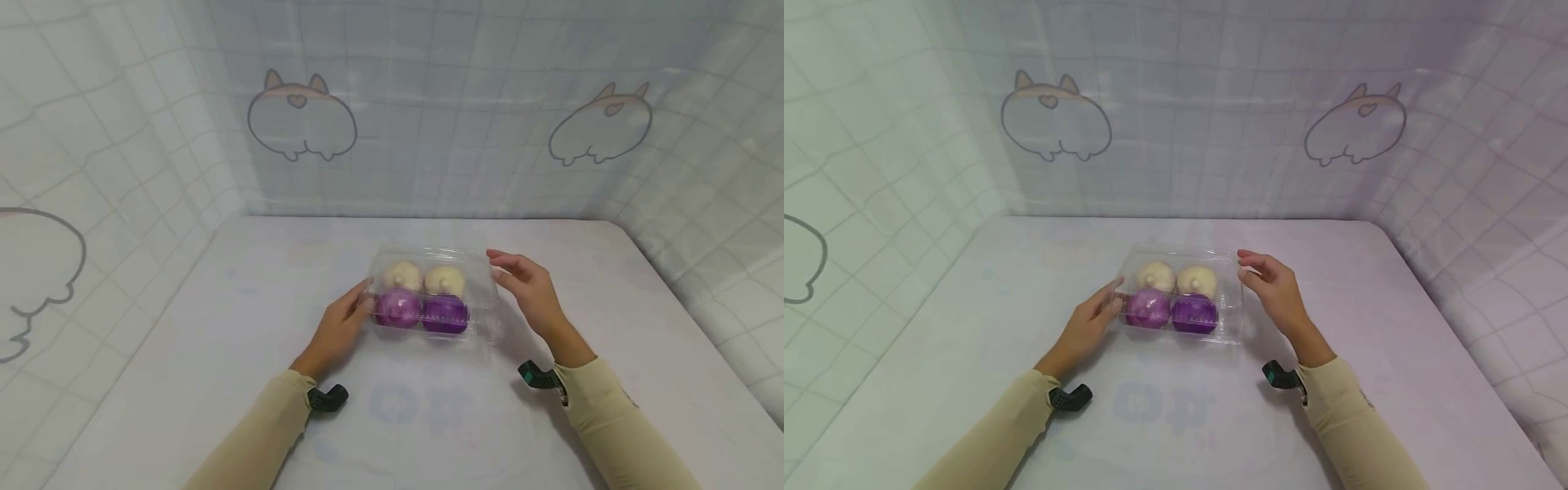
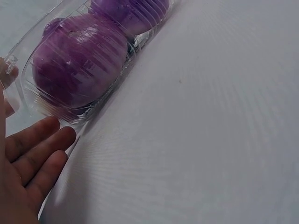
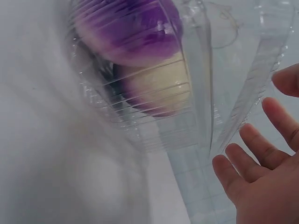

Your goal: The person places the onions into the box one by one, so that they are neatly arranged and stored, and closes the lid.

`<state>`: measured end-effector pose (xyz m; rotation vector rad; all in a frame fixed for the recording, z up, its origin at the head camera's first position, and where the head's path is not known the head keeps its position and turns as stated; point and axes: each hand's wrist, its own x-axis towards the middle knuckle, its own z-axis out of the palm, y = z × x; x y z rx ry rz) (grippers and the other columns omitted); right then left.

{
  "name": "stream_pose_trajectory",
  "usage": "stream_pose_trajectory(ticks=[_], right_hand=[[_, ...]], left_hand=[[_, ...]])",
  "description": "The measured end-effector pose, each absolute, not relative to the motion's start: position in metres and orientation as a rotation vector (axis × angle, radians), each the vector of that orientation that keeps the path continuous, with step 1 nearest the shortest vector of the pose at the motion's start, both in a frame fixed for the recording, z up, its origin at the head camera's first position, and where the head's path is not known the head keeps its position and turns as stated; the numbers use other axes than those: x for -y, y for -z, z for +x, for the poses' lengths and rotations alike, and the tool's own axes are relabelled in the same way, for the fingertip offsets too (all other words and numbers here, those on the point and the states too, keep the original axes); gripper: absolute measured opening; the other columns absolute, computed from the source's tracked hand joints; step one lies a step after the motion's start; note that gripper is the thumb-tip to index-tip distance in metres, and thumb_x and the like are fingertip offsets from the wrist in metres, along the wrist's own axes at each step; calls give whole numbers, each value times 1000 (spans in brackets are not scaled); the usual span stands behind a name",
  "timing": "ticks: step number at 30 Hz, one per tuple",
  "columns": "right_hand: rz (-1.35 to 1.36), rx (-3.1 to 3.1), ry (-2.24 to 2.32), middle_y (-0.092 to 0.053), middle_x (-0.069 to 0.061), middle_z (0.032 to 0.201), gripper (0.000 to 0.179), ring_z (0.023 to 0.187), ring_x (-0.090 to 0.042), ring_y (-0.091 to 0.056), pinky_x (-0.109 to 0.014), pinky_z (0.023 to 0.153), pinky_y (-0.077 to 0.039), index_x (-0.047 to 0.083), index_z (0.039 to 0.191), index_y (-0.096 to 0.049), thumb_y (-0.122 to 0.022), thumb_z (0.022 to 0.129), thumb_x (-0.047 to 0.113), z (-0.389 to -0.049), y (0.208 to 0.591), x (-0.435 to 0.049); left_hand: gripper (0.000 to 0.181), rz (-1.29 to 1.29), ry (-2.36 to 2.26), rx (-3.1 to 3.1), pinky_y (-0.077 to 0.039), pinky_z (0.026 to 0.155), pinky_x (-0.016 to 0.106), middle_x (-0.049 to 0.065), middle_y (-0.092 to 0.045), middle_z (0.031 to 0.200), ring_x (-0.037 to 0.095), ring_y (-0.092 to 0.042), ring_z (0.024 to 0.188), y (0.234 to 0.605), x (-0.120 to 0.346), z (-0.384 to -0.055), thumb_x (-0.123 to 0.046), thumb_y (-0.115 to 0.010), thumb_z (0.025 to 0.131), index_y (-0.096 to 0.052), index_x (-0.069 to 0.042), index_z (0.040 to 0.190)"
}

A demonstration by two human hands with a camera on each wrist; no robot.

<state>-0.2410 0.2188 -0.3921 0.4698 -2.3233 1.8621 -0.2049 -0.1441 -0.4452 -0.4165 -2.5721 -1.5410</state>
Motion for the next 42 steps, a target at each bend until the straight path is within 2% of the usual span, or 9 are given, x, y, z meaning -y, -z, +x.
stream_pose_trajectory(ticks=[3, 8, 13, 21, 24, 27, 31, 37, 42], right_hand=[[474, 2304, -1886, -54, -15, 143, 39, 134, -25, -49, -19, 98, -45, -13, 121, -56, -65, 100, 18, -238, 394, -221], [494, 2249, -1932, -54, -18, 143, 32, 131, -29, -52, -21, 96, -48, -12, 118, -59, -65, 98, 12, -236, 398, -220], [525, 2224, -1923, -54, -19, 142, 29, 128, -31, -54, -22, 95, -50, -11, 116, -61, -67, 97, 10, -238, 400, -216], [538, 2230, -1831, -54, -19, 142, 27, 129, -33, -53, -21, 92, -51, -14, 112, -61, -68, 95, 6, -239, 403, -213], [556, 2233, -1787, -54, -18, 142, 24, 130, -32, -52, -27, 98, -49, -12, 110, -63, -68, 95, 5, -239, 404, -210], [572, 2226, -1772, -54, -17, 142, 23, 130, -33, -52, -40, 104, -46, -13, 110, -63, -68, 94, 4, -241, 405, -208], [569, 2215, -1763, -54, -20, 141, 18, 130, -34, -51, -52, 104, -43, -13, 108, -63, -66, 94, -2, -240, 404, -205], [562, 2223, -1718, -51, -32, 138, 16, 127, -44, -50, -60, 102, -40, -16, 107, -62, -63, 92, -9, -224, 386, -197], [536, 2254, -1680, -51, -32, 138, 16, 125, -44, -52, -58, 102, -42, -16, 107, -61, -63, 93, -9, -215, 379, -194]], left_hand=[[49, -393, 1555, 2575, -44, 103, 45, 5, -67, 120, 21, -60, 113, 444, 142, -206, -37, -50, 106, -47, -19, 151], [44, -321, 1584, 2577, -47, 97, 46, 3, -66, 123, 21, -61, 110, 443, 142, -205, -36, -47, 107, -47, -26, 150], [43, -266, 1625, 2545, -49, 87, 44, 5, -66, 119, 23, -61, 97, 440, 145, -203, -37, -44, 108, -50, -22, 148], [42, -280, 1695, 2512, -50, 88, 42, 9, -65, 112, 24, -60, 95, 440, 147, -204, -33, -42, 109, -49, -17, 148], [43, -278, 1694, 2523, -49, 87, 41, 8, -63, 107, 23, -59, 93, 439, 147, -202, -31, -44, 108, -48, -17, 148], [43, -282, 1688, 2518, -48, 85, 39, 8, -62, 100, 22, -58, 91, 437, 147, -201, -27, -49, 107, -47, -14, 148], [46, -308, 1718, 2503, -49, 84, 33, 7, -61, 93, 19, -58, 86, 435, 148, -200, -19, -51, 105, -45, -9, 149], [56, -439, 1887, 2460, -50, 83, 29, 10, -61, 85, 21, -60, 81, 434, 150, -199, -3, -46, 100, -31, -2, 154], [68, -580, 2028, 2431, -53, 84, 29, 18, -60, 84, 30, -64, 81, 433, 148, -196, 5, -45, 94, -19, 1, 157]])
